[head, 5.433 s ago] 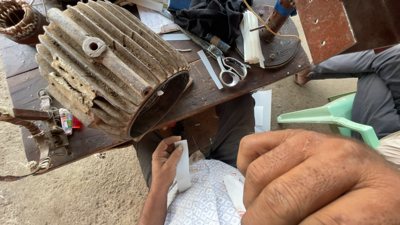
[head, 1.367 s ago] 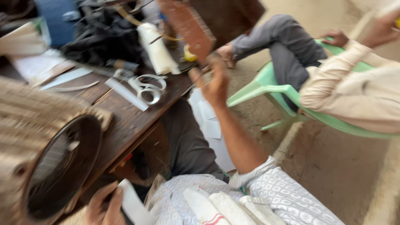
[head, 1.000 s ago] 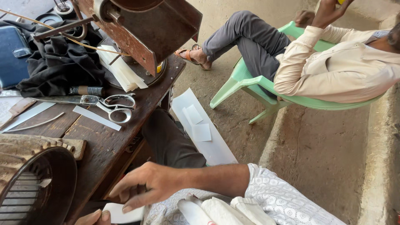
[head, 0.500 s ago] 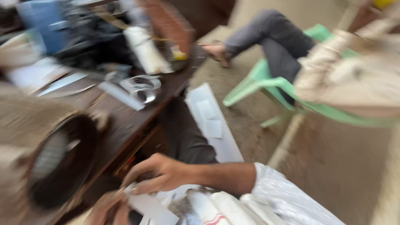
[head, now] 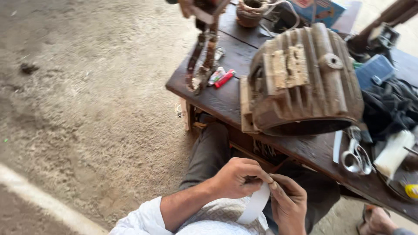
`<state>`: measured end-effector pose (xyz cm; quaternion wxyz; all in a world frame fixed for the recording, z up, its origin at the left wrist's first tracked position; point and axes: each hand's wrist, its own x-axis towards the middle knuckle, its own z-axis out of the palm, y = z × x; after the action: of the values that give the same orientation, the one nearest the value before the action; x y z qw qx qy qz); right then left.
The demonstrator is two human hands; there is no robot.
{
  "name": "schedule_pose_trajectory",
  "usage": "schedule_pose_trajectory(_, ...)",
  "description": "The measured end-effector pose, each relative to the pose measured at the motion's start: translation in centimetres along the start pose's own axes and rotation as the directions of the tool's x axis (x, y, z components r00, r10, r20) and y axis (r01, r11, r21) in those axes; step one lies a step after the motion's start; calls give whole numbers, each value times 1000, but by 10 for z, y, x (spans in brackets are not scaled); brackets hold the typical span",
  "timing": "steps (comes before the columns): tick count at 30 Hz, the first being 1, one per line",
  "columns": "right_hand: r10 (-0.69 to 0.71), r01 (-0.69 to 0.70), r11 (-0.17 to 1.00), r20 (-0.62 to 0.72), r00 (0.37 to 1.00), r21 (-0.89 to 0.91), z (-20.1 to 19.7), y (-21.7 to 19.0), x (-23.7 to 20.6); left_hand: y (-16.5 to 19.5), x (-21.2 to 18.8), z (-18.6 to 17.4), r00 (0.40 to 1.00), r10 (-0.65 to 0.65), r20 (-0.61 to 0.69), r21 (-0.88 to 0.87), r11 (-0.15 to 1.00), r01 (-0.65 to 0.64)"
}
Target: The person folds small white paper strips and inserts them into the slots of a large metal motor casing. They repeatedly pick up strips, fold them, and place them into the stator slots.
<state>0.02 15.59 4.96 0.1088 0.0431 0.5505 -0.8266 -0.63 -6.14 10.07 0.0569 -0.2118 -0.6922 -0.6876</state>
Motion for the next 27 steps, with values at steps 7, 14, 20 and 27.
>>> schedule_pose_trajectory(7,-127,118,967,-24,992,-227,3,8,-2,-13,-19,-6,983,-186,10,-17,982,186)
schedule_pose_trajectory(14,-171,159,960,-34,985,-231,0,24,-6,-24,-23,-7,989,-150,21,2,989,150)
schedule_pose_trajectory(20,-180,143,943,-98,979,-302,-9,30,-5,-32,-19,-4,984,-162,68,8,987,162)
schedule_pose_trajectory(27,-227,193,923,-67,971,-333,-22,37,-1,-37,-16,1,989,-130,65,2,991,130)
